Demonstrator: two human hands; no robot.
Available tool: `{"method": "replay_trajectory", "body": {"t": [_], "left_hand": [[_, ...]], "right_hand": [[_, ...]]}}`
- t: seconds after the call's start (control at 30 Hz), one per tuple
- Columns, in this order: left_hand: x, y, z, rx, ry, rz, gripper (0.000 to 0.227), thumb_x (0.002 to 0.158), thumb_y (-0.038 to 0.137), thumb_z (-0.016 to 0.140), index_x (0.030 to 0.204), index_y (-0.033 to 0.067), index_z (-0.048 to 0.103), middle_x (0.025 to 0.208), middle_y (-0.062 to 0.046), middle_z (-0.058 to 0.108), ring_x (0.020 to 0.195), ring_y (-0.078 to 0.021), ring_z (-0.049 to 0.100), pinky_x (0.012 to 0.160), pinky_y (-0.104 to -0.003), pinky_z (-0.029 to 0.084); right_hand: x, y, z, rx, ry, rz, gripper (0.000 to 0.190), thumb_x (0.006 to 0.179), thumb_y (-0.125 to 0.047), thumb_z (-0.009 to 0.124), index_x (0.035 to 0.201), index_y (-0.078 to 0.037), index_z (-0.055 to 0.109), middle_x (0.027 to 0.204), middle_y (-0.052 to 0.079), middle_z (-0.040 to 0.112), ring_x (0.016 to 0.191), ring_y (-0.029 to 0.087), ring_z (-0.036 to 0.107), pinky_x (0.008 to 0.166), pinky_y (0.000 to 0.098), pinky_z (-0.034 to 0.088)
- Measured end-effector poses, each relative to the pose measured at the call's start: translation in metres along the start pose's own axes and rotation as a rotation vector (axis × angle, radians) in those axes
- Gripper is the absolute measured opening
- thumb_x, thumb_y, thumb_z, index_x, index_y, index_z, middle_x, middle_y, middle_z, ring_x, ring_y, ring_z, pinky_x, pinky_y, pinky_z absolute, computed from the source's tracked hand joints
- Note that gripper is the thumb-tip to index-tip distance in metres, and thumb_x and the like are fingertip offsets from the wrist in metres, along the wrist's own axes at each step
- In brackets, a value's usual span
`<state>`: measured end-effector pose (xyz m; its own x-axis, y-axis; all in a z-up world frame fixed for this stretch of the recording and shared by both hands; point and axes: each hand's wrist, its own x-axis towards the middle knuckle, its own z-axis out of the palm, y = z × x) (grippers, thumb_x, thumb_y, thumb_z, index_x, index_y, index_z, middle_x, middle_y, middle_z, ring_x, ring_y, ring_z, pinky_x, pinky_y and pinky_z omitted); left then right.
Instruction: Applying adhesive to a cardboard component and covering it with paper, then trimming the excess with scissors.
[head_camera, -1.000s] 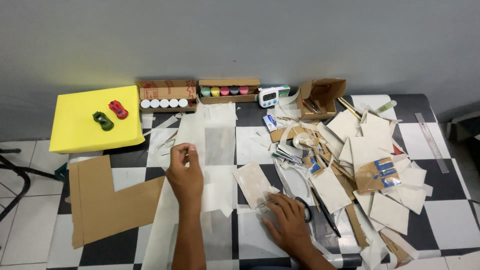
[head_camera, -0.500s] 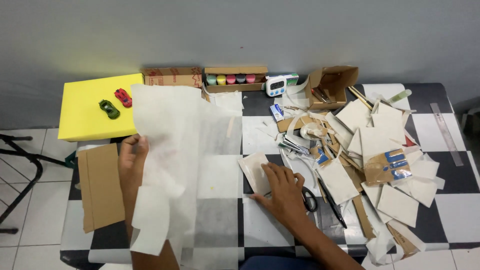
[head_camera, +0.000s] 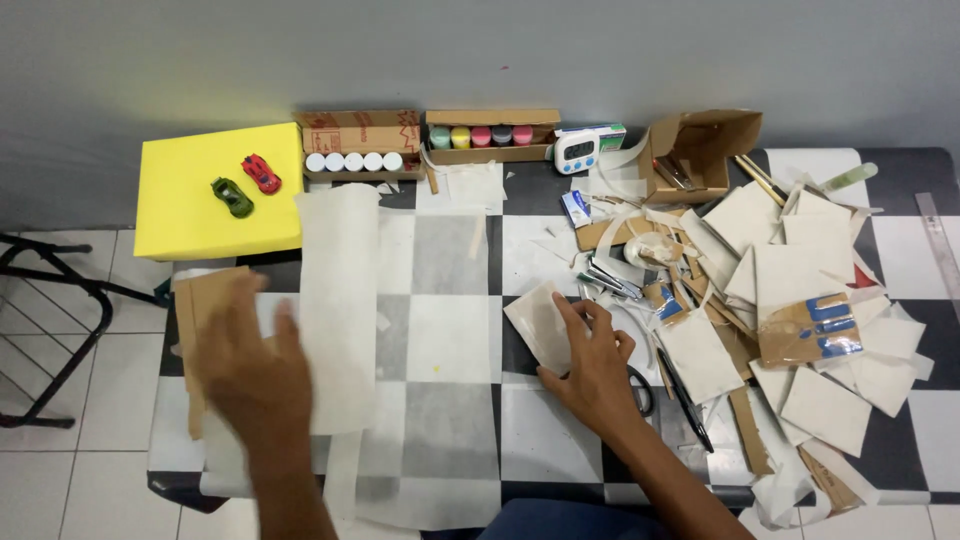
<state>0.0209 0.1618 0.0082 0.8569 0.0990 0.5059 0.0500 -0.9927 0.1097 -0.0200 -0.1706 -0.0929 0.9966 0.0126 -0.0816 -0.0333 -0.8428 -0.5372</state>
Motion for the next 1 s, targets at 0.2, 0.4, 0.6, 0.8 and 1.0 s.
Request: {"method": "replay_trajectory", "body": {"t": [0.2,0.4,0.6,0.8,1.0], "left_hand": [[-0.12,0.086,0.067,-0.219,-0.445,0.248,0.062,0.09,0.043,0.071,0.142,0.0129,0.057,0.159,-0.012,0.045,0.147,-0.0306,0.041,0.109,-0.049,0.041],[-0.177,0.1,0.101,-0.018,-0.353,0.208,0.065,0.103,0.042,0.048,0.163,0.0258,0.029,0.173,-0.005,0.022,0.159,-0.0248,0.021,0.121,-0.048,0.027],[-0.163,0.141,0.082,-0.392,-0.415,0.138,0.052,0.106,0.033,0.05,0.156,0.0228,0.044,0.169,-0.011,0.029,0.157,-0.0299,0.025,0.108,-0.048,0.031],[-0.168,0.19,0.074,-0.624,-0.614,0.088,0.05,0.104,0.027,0.044,0.153,0.0146,0.048,0.169,-0.015,0.023,0.156,-0.0364,0.014,0.11,-0.062,0.021],[-0.185,0.197,0.083,-0.622,-0.431,0.159,0.046,0.107,0.033,0.042,0.149,0.0205,0.056,0.167,-0.019,0.028,0.155,-0.0383,0.022,0.112,-0.061,0.022]], "right_hand": [[-0.006,0.01,-0.001,0.058,-0.008,-0.016,0.101,0.073,-0.035,0.081,0.16,-0.023,0.03,0.163,0.013,0.031,0.144,0.031,0.038,0.108,0.0556,0.024],[-0.02,0.018,-0.013,0.236,-0.057,0.05,0.104,0.079,-0.038,0.081,0.164,-0.028,0.022,0.136,0.009,0.044,0.118,0.032,0.05,0.109,0.0515,0.032],[-0.021,-0.008,-0.035,0.72,-0.143,0.29,0.08,0.083,-0.046,0.065,0.156,-0.027,0.036,0.166,0.007,0.034,0.15,0.028,0.035,0.118,0.0485,0.035],[-0.023,0.001,-0.022,0.802,0.03,0.323,0.051,0.092,-0.03,0.06,0.142,-0.018,0.057,0.149,0.004,0.057,0.141,0.018,0.049,0.116,0.0321,0.034],[-0.019,0.002,-0.029,0.788,0.026,0.486,0.045,0.088,-0.029,0.067,0.132,-0.023,0.066,0.139,-0.002,0.066,0.124,0.016,0.06,0.103,0.0313,0.046]]}}
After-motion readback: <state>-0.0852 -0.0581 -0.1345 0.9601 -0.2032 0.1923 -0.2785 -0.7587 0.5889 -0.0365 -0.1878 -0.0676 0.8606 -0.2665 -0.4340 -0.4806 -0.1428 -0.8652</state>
